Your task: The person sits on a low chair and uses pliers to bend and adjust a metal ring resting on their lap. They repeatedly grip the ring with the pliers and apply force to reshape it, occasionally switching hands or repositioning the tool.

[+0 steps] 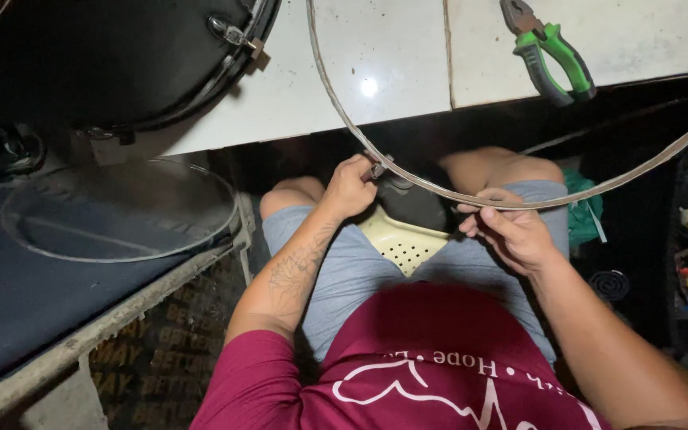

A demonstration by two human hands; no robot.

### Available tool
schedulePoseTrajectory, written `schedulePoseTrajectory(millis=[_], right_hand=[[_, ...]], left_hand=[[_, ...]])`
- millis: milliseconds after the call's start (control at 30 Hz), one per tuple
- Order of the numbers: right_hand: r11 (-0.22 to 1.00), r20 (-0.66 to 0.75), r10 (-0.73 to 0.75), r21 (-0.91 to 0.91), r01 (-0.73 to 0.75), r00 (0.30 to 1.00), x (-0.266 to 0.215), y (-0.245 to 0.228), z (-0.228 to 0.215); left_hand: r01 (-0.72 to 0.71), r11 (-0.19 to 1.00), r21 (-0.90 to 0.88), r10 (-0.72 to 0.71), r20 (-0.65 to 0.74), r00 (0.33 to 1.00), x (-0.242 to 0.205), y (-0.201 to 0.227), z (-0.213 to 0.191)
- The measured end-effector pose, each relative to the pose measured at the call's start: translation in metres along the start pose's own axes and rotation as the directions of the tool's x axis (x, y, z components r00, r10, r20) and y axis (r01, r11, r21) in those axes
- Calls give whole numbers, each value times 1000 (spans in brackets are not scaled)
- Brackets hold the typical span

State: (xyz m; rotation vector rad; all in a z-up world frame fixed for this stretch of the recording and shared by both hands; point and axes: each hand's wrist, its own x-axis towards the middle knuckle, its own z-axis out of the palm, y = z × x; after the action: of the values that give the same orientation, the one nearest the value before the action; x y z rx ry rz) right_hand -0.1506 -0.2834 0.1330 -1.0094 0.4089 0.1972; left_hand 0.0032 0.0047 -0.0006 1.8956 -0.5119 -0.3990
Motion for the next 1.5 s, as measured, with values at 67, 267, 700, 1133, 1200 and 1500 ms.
schedulePoseTrajectory(millis=[67,267,700,1133,1200,1500], right_hand=[[1000,9,-6,3,5,1000,-1,-2,1],[1000,22,-14,-28,14,1000,-2,-5,-3],[998,30,-16,-54,18,999,4,3,-5],[1000,22,-5,-8,5,1000,10,15,5],[1000,26,-17,-3,17,1000,10,12,8],[998,41,-45,-47,47,998,10,-1,18]], left_hand=[[-25,1000,-1,25,-14,1000,1,5,2],[-151,979,-137,137,-107,985,20,65,-14],[-34,994,-101,25,-81,996,-1,71,-13],[195,981,12,-195,27,980,-20,104,-42],[164,986,-13,-163,30,986,-19,72,-29],[14,1000,-27,-14,-14,1000,-14,23,4]])
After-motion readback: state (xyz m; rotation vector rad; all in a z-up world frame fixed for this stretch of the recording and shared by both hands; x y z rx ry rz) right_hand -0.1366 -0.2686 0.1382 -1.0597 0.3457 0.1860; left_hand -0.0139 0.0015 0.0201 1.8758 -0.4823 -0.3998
